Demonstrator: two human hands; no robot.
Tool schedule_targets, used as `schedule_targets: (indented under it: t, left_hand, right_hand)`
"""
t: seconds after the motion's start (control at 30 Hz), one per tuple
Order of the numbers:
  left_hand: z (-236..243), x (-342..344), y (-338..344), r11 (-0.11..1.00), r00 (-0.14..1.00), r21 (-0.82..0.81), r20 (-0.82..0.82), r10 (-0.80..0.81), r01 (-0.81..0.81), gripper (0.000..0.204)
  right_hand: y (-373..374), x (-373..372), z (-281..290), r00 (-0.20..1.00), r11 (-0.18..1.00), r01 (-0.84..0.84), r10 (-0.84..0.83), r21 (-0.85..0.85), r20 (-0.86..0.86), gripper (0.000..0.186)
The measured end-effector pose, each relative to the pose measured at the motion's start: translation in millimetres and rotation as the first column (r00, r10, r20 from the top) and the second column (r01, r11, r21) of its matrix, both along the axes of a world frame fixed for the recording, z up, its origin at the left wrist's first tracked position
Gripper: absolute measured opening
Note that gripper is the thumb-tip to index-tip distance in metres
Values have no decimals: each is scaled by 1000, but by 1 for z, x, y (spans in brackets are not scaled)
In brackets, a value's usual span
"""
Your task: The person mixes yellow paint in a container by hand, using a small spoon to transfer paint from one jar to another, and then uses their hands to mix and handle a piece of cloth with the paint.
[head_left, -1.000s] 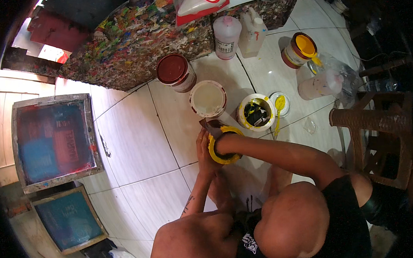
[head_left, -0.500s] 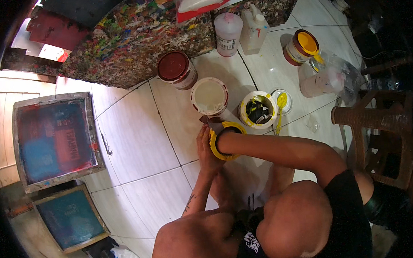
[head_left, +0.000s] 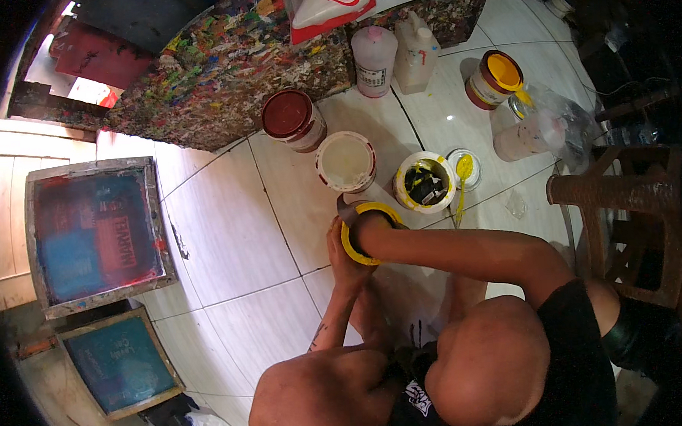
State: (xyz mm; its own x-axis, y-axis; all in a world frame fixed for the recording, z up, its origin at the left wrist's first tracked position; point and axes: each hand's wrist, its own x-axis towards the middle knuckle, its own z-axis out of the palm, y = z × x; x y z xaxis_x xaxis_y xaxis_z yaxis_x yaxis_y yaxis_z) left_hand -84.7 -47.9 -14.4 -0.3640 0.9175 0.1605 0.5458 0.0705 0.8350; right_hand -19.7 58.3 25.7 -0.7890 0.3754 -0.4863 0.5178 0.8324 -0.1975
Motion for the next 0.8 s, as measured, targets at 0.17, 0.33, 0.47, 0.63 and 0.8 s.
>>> schedule_targets:
  t: [0.17, 0.33, 0.47, 0.63, 0.8]
  left_hand:
    - [9, 3, 2, 999, 999, 49, -31, 9, -8, 105]
    - [5, 19, 7, 999, 987, 15, 153, -43, 41, 109]
    - [1, 9, 4, 997, 991, 33, 111, -73, 70, 111]
    - [-6, 5, -6, 999, 967, -41, 256, 20, -9, 109]
    - [35, -6, -7, 999, 983, -32, 186, 10, -4, 105]
  right_hand:
    - [7, 3, 24, 961, 954, -276, 271, 116, 61, 47]
    - [4, 12, -100, 995, 930, 69, -89, -361, -39, 43]
    - [14, 21, -53, 992, 901, -104, 61, -422, -113, 33]
    - [-2, 38, 64, 974, 918, 123, -185, -377, -131, 21]
    - [30, 75, 147, 919, 892, 164, -293, -421, -263, 20]
